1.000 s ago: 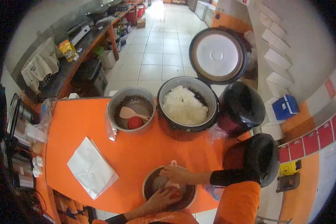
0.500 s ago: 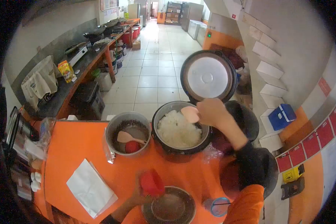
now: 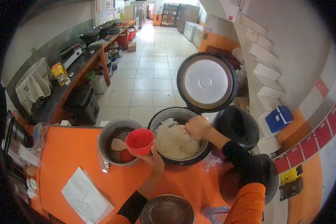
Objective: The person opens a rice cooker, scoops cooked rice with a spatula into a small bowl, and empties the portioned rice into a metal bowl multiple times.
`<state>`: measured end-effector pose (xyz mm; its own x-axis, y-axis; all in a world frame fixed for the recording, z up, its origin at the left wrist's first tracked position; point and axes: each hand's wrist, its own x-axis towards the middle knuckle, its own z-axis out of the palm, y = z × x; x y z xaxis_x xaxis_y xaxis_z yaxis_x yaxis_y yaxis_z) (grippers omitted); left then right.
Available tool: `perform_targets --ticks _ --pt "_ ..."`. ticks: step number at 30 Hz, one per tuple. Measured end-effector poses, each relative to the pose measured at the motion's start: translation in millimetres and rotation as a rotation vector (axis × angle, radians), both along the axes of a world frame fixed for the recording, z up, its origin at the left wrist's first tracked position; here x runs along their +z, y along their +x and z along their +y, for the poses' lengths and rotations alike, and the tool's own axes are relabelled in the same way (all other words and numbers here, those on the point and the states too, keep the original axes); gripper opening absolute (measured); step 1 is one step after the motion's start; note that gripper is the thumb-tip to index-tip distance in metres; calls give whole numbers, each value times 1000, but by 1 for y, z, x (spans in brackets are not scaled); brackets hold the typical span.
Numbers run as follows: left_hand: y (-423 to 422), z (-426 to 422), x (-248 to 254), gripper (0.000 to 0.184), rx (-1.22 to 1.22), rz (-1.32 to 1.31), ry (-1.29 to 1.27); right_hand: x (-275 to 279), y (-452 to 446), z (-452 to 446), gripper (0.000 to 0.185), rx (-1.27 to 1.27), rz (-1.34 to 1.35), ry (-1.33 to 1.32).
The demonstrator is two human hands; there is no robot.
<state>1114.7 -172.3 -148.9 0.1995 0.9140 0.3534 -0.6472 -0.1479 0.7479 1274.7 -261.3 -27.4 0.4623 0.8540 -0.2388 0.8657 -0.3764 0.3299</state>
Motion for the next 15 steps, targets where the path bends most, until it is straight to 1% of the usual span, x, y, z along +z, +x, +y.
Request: perform_targets --ticks 2,4,8,11,13,14,15 --pt "3 4 -7 84 -11 17 -7 12 -12 -1 22 22 0 15" --pt "3 3 -4 84 -1 12 18 23 -26 -1 19 136 8 -5" --pt "2 2 12 82 32 -3 48 22 -51 -3 17 187 -42 24" --pt "-3 0 24 81 15 -1 17 14 -66 -7 17 213 -1 -15" --pt "-4 0 20 81 -23 75 -33 0 -64 -10 18 434 -108 14" --pt "-6 0 19 81 -21 70 -33 11 -66 -10 18 436 -112 12" --pt "-7 1 20 81 -37 56 -30 30 -68 -9 19 329 -74 -15"
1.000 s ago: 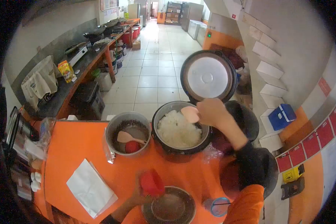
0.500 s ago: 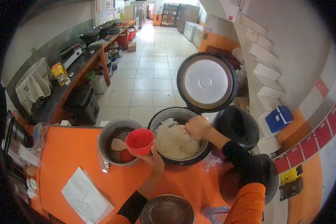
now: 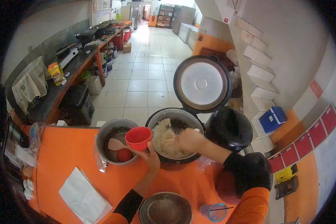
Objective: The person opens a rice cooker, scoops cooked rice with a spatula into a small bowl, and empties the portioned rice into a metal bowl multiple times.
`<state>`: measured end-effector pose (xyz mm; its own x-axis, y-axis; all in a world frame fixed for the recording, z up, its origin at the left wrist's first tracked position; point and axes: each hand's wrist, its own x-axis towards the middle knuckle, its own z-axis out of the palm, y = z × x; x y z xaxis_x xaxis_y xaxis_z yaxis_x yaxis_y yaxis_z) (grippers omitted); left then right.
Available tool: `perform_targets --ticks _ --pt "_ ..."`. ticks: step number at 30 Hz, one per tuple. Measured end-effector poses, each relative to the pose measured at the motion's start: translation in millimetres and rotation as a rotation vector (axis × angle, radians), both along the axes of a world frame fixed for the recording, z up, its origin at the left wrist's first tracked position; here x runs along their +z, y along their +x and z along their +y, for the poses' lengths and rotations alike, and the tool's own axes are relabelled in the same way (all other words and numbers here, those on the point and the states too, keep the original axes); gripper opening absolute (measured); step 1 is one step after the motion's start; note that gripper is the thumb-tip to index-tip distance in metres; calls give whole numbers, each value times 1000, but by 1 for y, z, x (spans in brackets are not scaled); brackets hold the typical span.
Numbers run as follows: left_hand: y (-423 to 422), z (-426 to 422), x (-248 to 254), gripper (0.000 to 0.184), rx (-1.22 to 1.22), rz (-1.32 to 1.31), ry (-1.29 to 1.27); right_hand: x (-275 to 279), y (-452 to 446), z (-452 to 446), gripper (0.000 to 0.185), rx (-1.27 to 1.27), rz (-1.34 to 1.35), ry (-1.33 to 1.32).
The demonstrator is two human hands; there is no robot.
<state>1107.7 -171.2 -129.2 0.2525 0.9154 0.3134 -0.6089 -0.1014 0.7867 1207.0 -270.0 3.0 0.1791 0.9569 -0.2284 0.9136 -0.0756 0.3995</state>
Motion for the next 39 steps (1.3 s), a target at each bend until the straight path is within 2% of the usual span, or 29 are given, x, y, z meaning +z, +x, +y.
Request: perform_targets --ticks 1,2,3,5,6,8,10,11,15,18,21,29,32,37,39 --pt "1 3 1 80 -16 -16 4 13 4 1 19 -109 32 -26" --pt "2 9 3 80 -14 -25 7 17 16 -3 23 -160 24 65" --pt "-2 14 5 82 -44 12 49 44 16 1 28 -312 33 -2" --pt "-3 18 6 83 -77 56 80 45 52 -11 31 -525 115 140" --pt "1 20 8 82 -78 46 28 33 61 -10 31 -527 117 132" --pt "5 19 5 81 -84 45 -27 14 73 -8 31 -620 198 -95" --pt "11 17 1 72 -1 120 53 3 71 -3 32 -595 271 -108" --pt "12 18 4 72 -1 121 53 -1 68 0 34 -566 340 -118" --pt "10 18 6 73 -79 83 10 -20 71 -11 28 -419 341 -21" --pt "8 19 8 75 -77 126 13 -34 68 -21 26 -395 404 78" --pt "7 20 12 74 -74 179 14 -43 59 -7 32 -296 466 117" --pt "8 22 12 74 -98 125 -20 -27 43 -5 32 -266 484 82" --pt "8 23 14 74 -116 135 1 -12 23 -6 32 -205 356 48" --pt "11 24 10 76 -60 80 -10 -14 22 -12 23 -82 352 138" --pt "8 24 14 76 -35 130 21 -11 22 -9 23 -164 425 96"
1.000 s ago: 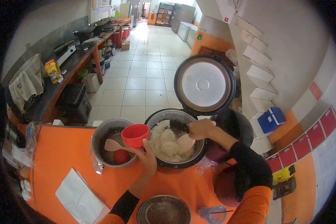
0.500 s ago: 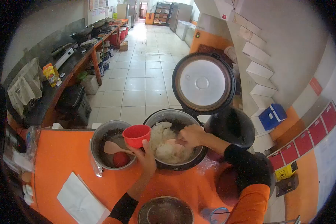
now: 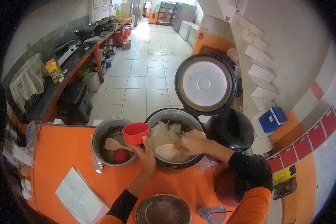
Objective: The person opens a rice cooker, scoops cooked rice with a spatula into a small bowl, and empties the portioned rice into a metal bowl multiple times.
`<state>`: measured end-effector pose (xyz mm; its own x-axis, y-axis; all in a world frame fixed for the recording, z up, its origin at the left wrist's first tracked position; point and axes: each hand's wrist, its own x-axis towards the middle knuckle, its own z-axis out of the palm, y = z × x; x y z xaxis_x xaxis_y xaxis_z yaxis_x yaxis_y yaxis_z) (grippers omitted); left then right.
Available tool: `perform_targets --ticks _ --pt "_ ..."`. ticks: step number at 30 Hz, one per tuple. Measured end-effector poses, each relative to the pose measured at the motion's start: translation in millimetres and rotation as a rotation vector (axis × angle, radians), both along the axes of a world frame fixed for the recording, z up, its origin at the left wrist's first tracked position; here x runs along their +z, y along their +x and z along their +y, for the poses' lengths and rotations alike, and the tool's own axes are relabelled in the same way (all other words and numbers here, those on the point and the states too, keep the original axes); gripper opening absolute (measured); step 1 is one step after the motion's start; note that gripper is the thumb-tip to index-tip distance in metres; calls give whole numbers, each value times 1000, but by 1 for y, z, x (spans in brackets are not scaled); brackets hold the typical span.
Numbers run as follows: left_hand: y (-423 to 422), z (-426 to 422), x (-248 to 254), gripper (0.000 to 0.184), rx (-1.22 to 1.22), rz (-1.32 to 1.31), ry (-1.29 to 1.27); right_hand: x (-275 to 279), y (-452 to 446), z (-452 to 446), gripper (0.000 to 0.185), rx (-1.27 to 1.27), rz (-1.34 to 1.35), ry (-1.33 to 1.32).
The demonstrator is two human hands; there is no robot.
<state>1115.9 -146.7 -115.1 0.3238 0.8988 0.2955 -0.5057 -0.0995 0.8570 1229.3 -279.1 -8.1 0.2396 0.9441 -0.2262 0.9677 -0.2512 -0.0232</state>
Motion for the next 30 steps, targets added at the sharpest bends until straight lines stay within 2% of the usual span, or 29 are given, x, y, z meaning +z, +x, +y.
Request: perform_targets --ticks 2,4,5,7,8,10,14,17,19,20,22,26,28,30 --pt "-1 0 1 76 22 55 34 -2 1 0 23 -70 86 -52" --pt "0 -1 1 76 -31 -47 -22 -11 7 -4 28 -169 251 33" --pt "0 -1 1 76 -31 -46 -22 -16 12 -3 28 -169 252 34" --pt "-1 -1 2 75 -12 -20 3 -30 24 -1 31 -297 466 -35" --pt "-1 -1 4 75 -11 -22 7 -38 29 2 31 -296 465 -32" --pt "-4 -2 8 75 32 116 47 -52 35 7 26 -240 625 77" --pt "-2 0 4 75 54 94 82 -52 35 12 24 -254 576 133" --pt "-6 2 10 79 -30 -50 5 -41 46 2 23 -182 613 107" --pt "-13 10 22 82 -104 -48 16 -30 61 -11 22 -218 872 197" --pt "-15 16 24 82 -105 -57 21 -13 63 -15 22 -215 863 203" --pt "-20 29 28 85 -201 -88 195 31 57 -24 22 -229 735 160" --pt "-33 29 42 87 -307 -56 318 70 46 -41 22 -282 764 210" --pt "-40 25 47 87 -446 -38 506 89 32 -43 21 -329 806 214" --pt "-46 14 48 88 -534 -48 422 100 20 -41 23 -329 804 262"
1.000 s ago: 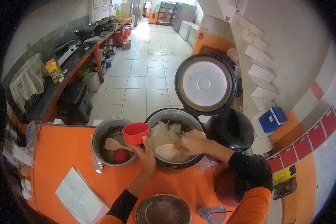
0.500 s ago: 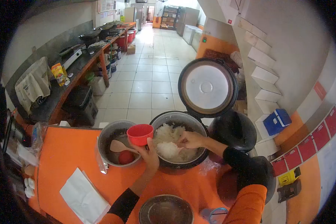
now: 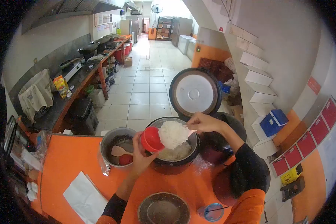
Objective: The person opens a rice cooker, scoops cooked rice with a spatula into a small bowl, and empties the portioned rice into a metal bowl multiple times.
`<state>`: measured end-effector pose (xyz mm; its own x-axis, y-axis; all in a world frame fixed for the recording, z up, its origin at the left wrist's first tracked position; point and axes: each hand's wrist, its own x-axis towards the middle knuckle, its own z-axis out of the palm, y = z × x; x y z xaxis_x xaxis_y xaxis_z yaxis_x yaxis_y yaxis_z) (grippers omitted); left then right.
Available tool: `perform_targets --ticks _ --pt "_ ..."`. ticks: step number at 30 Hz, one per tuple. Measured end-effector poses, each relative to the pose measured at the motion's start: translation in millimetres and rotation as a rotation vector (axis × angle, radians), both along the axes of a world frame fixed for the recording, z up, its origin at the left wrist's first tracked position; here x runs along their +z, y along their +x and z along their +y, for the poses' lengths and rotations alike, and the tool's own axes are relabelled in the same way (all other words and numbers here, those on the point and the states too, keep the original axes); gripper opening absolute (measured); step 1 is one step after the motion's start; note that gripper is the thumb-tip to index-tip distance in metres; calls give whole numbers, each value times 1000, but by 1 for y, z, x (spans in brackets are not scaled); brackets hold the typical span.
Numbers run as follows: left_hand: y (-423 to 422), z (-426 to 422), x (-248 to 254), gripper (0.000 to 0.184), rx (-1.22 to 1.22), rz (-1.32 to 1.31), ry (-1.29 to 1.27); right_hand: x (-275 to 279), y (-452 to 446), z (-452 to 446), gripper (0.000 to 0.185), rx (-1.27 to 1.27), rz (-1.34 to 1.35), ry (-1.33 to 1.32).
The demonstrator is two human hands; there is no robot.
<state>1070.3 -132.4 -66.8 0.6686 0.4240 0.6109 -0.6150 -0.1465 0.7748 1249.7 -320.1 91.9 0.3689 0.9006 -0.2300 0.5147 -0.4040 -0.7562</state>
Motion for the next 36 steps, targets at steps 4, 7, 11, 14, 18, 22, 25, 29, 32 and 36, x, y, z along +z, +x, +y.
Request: perform_targets --ticks 4,7,11,14,18,22,25,29,32,36 --pt "-12 -21 24 87 -234 156 -347 29 -50 17 22 -13 -773 -43" --pt "-1 -25 16 86 -179 137 -305 31 -90 38 19 4 -1239 -186" --pt "7 -24 9 83 -218 149 -438 19 -105 42 21 42 -1608 -18" --pt "4 -20 15 80 -260 208 -526 23 -112 34 27 -23 -1698 -116" --pt "14 -6 18 79 -395 233 -600 3 -123 14 32 91 -1748 -50" --pt "37 6 16 81 -505 238 -480 -35 -102 8 41 161 -2023 -64" --pt "63 16 16 80 -433 243 -295 -29 -77 5 40 132 -1922 3" --pt "87 30 15 74 -350 359 147 -19 -51 -5 28 -34 -1588 16" --pt "94 39 0 72 -389 287 291 -2 -51 -8 22 -188 -1499 -161" --pt "85 46 3 71 -313 229 21 -10 -24 0 17 -204 -1292 -233"
